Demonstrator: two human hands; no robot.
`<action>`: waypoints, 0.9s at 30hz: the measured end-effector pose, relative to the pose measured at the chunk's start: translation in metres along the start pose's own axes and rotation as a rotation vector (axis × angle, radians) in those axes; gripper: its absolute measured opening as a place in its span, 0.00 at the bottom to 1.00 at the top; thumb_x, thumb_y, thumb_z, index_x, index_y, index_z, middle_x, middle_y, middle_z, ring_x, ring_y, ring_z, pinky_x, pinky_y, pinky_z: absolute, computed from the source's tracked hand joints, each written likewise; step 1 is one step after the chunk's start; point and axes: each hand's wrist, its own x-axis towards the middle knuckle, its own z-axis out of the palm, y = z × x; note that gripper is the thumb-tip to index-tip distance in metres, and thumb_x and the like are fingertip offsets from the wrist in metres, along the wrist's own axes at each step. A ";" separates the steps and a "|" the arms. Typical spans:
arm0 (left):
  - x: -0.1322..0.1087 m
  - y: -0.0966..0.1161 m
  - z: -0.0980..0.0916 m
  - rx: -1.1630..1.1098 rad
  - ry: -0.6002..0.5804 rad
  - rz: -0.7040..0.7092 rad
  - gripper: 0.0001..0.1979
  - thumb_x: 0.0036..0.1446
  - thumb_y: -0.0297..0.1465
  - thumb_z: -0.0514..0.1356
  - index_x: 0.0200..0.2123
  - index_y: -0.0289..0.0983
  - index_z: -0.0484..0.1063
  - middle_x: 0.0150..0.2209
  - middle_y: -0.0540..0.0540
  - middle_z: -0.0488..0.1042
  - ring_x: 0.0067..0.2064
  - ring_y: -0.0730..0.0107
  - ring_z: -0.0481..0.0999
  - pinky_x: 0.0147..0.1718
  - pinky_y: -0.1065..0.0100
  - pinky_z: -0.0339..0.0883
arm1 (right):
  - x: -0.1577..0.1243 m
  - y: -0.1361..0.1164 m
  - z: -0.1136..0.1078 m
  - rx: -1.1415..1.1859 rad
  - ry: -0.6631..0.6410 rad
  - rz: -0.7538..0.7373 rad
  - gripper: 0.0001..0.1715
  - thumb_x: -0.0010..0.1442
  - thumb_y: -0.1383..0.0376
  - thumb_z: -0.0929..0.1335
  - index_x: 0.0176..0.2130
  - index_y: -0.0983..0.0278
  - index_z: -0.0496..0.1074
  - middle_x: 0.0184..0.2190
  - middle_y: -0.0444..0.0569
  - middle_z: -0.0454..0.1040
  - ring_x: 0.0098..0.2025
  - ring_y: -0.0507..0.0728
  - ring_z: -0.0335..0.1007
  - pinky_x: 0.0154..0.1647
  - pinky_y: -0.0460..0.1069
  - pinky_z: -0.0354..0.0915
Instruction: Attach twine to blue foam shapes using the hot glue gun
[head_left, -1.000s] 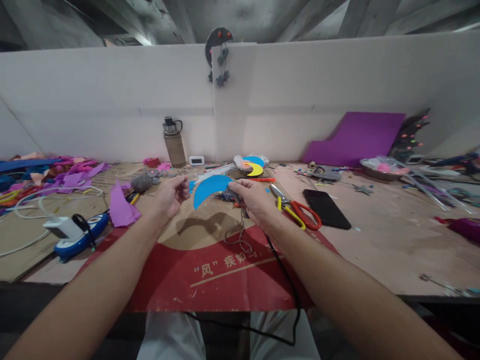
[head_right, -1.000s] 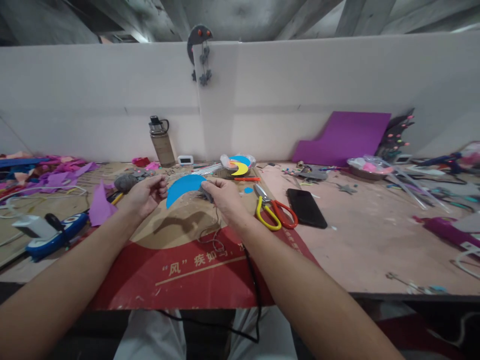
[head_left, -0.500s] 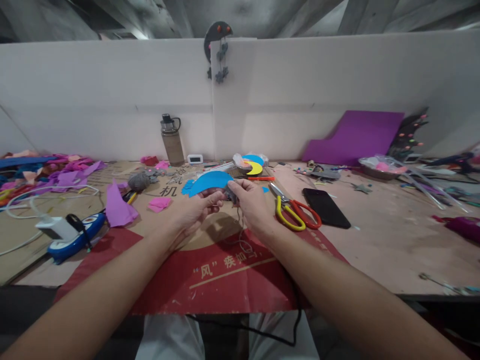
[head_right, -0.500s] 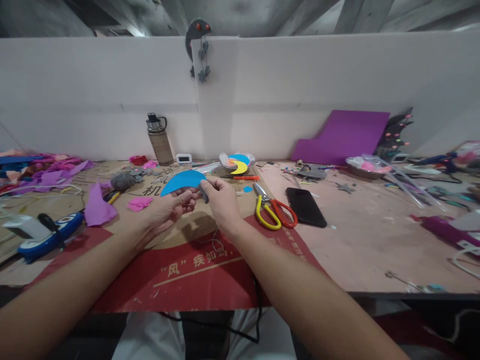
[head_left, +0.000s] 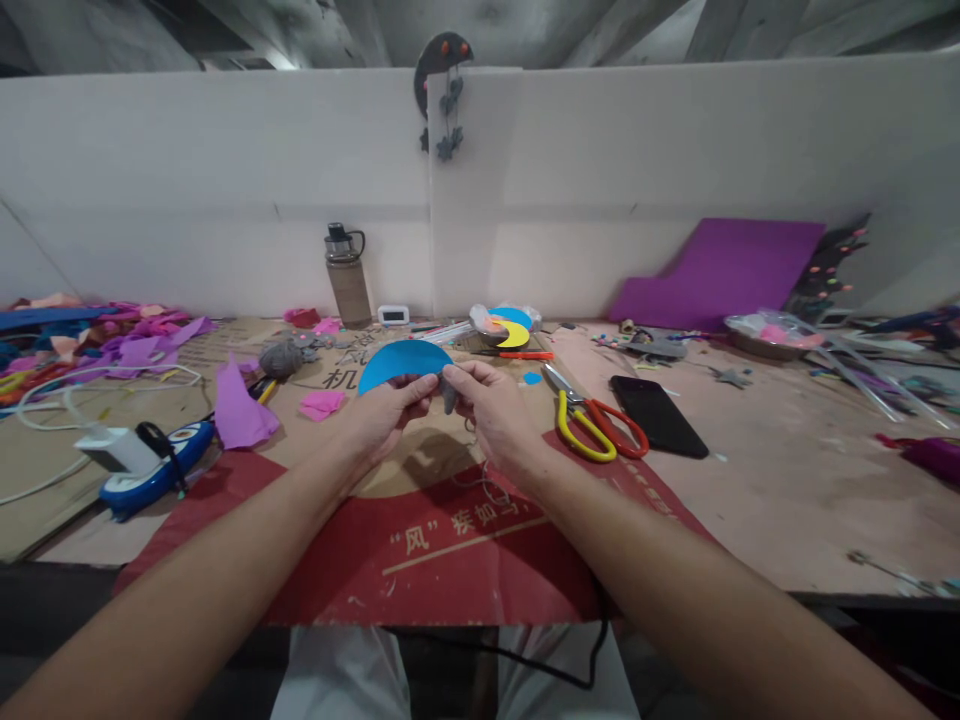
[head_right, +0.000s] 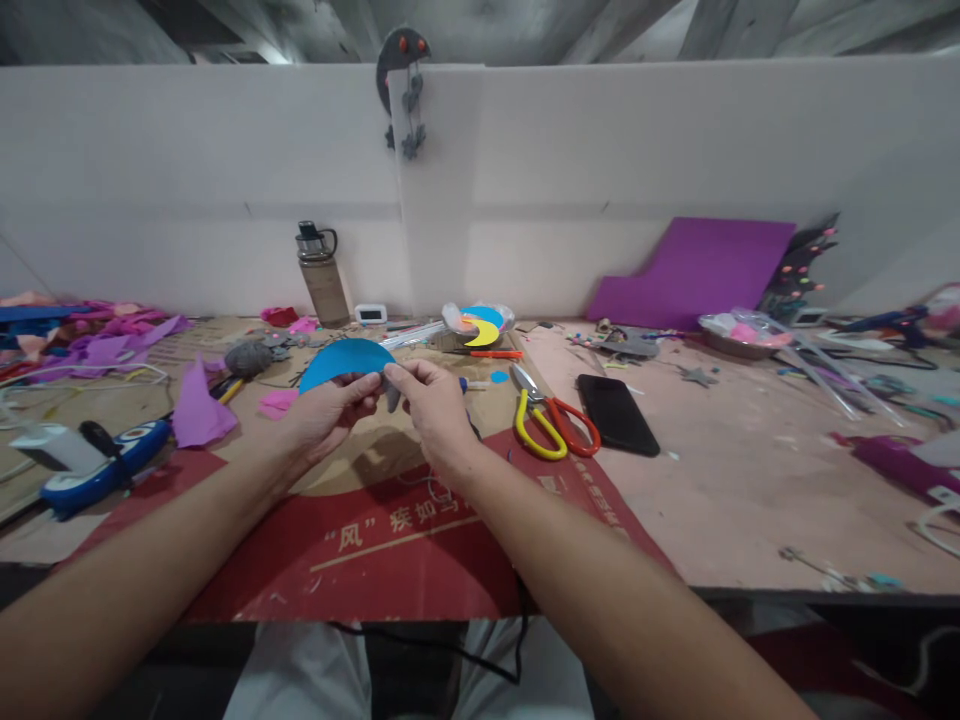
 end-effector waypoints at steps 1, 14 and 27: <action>0.000 0.001 -0.001 0.009 0.000 0.006 0.17 0.34 0.36 0.74 0.24 0.33 0.73 0.24 0.50 0.70 0.25 0.79 0.64 0.25 0.73 0.58 | 0.000 -0.001 -0.001 0.011 -0.027 0.035 0.17 0.49 0.53 0.72 0.26 0.63 0.68 0.19 0.39 0.63 0.20 0.47 0.51 0.22 0.46 0.45; 0.000 0.003 -0.004 0.142 -0.063 0.040 0.17 0.38 0.38 0.72 0.24 0.33 0.72 0.22 0.51 0.69 0.23 0.79 0.63 0.23 0.72 0.55 | 0.004 0.004 -0.009 -0.093 -0.020 -0.075 0.14 0.51 0.55 0.72 0.26 0.63 0.70 0.22 0.41 0.68 0.25 0.49 0.59 0.29 0.47 0.55; 0.009 -0.002 -0.015 0.253 -0.097 -0.035 0.17 0.40 0.39 0.71 0.26 0.32 0.74 0.22 0.49 0.72 0.18 0.82 0.63 0.18 0.76 0.53 | 0.012 -0.010 -0.014 0.245 0.184 -0.003 0.14 0.41 0.62 0.73 0.21 0.64 0.65 0.14 0.34 0.55 0.18 0.45 0.44 0.20 0.45 0.41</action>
